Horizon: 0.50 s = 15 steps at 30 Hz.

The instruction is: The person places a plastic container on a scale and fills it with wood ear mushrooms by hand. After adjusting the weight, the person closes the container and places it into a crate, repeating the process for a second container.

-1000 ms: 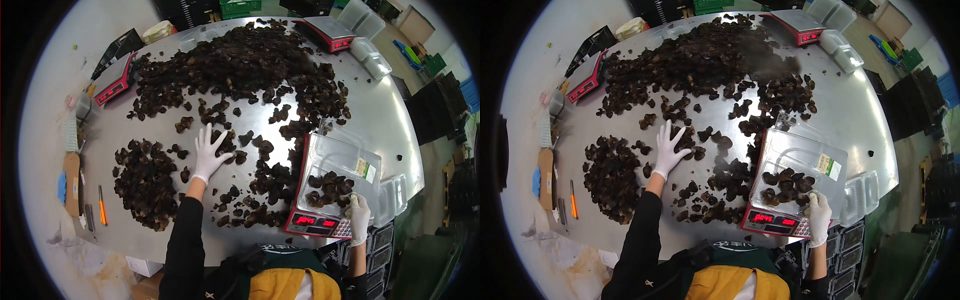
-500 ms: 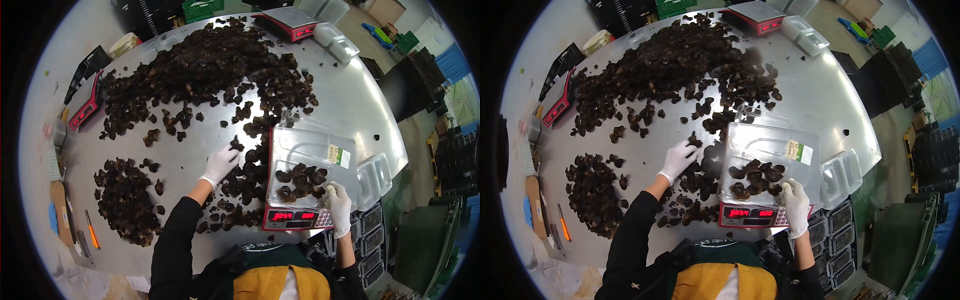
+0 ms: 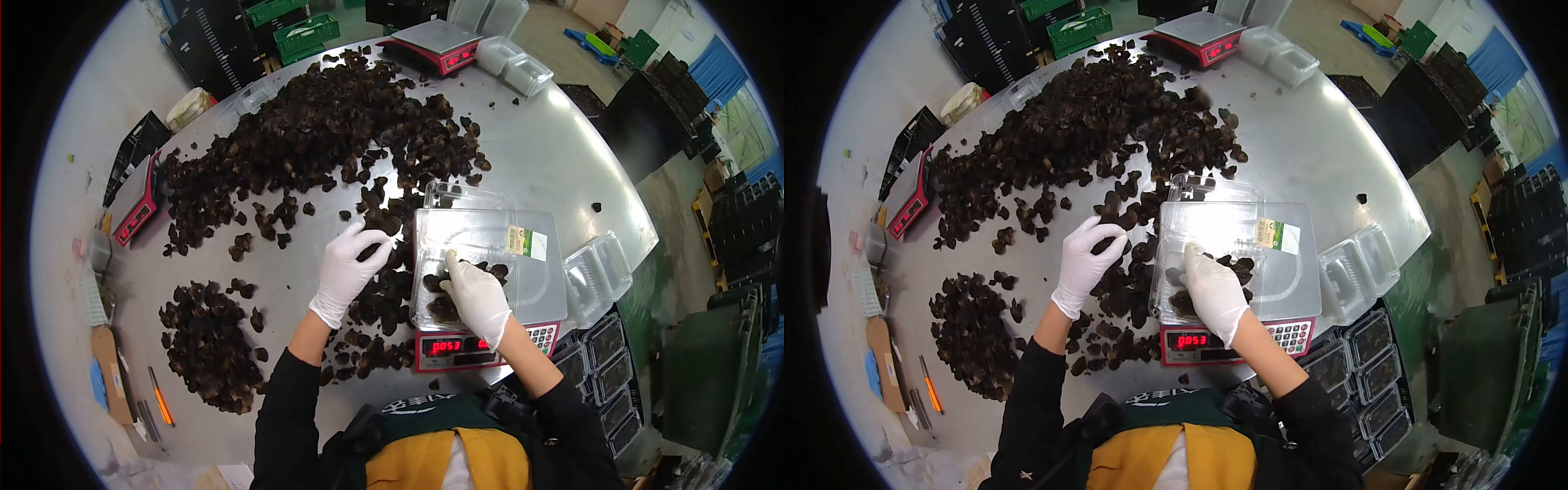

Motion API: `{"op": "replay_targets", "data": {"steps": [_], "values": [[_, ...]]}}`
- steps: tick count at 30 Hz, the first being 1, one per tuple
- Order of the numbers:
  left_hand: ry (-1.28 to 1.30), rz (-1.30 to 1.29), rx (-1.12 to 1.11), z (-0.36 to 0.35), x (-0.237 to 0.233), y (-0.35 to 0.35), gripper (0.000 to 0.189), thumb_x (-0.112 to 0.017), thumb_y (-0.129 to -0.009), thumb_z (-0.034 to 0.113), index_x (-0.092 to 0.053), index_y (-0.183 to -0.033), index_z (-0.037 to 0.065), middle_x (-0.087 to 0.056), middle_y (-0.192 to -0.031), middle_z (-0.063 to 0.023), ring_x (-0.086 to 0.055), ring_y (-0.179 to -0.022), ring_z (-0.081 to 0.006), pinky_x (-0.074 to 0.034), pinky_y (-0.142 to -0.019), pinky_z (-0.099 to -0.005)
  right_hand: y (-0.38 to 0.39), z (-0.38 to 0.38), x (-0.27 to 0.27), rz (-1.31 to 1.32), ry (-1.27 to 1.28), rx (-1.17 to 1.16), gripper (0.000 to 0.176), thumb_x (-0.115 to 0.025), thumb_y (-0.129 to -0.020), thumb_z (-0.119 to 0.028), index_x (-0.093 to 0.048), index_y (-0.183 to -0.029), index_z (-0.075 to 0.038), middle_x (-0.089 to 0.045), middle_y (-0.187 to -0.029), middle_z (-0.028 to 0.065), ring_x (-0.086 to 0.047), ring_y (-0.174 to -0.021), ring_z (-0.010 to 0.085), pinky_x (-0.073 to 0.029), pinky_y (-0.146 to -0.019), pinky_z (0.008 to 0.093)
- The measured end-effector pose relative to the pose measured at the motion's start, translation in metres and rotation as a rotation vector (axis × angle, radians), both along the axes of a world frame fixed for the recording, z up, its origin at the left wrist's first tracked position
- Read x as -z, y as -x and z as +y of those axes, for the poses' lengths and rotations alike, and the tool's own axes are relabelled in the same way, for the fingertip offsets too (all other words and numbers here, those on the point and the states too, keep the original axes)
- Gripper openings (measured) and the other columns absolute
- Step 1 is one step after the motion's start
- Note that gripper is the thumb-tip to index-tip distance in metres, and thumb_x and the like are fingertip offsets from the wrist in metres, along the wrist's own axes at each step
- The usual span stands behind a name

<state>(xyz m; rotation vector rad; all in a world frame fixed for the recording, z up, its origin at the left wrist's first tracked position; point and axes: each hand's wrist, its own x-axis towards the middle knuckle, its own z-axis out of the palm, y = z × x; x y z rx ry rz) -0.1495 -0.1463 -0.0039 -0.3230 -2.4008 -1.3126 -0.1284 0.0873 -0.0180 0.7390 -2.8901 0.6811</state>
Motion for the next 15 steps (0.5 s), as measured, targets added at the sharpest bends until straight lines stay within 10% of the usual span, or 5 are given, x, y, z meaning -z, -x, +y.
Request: {"op": "replay_targets", "data": {"steps": [3, 5, 8, 11, 15], "values": [[0.038, 0.081, 0.043, 0.001, -0.007, -0.007, 0.01, -0.072, -0.078, 0.006, -0.069, -0.087, 0.005, -0.063, -0.082, -0.0085, -0.062, -0.073, -0.0222, -0.049, -0.067, -0.0297, 0.01, 0.004, 0.005, -0.063, -0.044, -0.026, 0.026, -0.064, -0.084, -0.012, -0.055, -0.104, 0.001, -0.062, -0.079, 0.0184, -0.064, -0.076, 0.0357, -0.051, -0.068, 0.0424], [-0.023, -0.001, 0.033, 0.006, -0.018, -0.012, 0.007, -0.071, -0.078, 0.003, -0.068, -0.084, 0.003, -0.067, -0.081, -0.0063, -0.058, -0.071, -0.0227, -0.049, -0.087, -0.0357, 0.008, 0.008, 0.003, -0.129, -0.078, -0.066, 0.017, -0.061, -0.083, -0.008, -0.057, -0.095, 0.002, -0.064, -0.08, 0.0191, -0.065, -0.077, 0.0358, -0.051, -0.067, 0.043], [-0.034, -0.031, 0.042, 0.015, -0.03, -0.019, 0.008, -0.071, -0.077, 0.002, -0.068, -0.084, 0.003, -0.063, -0.079, -0.007, -0.057, -0.069, -0.0211, -0.049, -0.072, -0.0309, -0.001, 0.015, -0.02, -0.278, 0.248, 0.171, 0.016, -0.066, -0.084, -0.015, -0.061, -0.087, 0.0, -0.065, -0.083, 0.0199, -0.066, -0.074, 0.0353, -0.052, -0.067, 0.0425], [-0.009, 0.015, 0.158, 0.031, -0.033, -0.02, 0.009, -0.071, -0.079, 0.007, -0.068, -0.087, 0.006, -0.058, -0.079, -0.0078, -0.059, -0.068, -0.0218, -0.047, -0.06, -0.0303, -0.005, 0.035, -0.028, -0.702, 0.798, 0.387, 0.013, -0.066, -0.087, -0.01, -0.061, -0.094, 0.0, -0.062, -0.071, 0.0046, -0.056, -0.056, 0.0105, -0.045, -0.052, 0.0262], [0.263, 0.165, 0.349, 0.073, -0.024, -0.015, 0.009, -0.069, -0.079, 0.019, -0.065, -0.083, 0.012, -0.055, -0.078, -0.0056, -0.06, -0.071, -0.022, -0.05, -0.06, -0.0327, -0.014, 0.055, -0.041, -0.657, 0.926, 0.471, 0.01, -0.064, -0.088, -0.006, -0.061, -0.094, 0.001, -0.057, -0.072, -0.0004, -0.049, -0.058, 0.0025, -0.039, -0.049, 0.0194]]}}
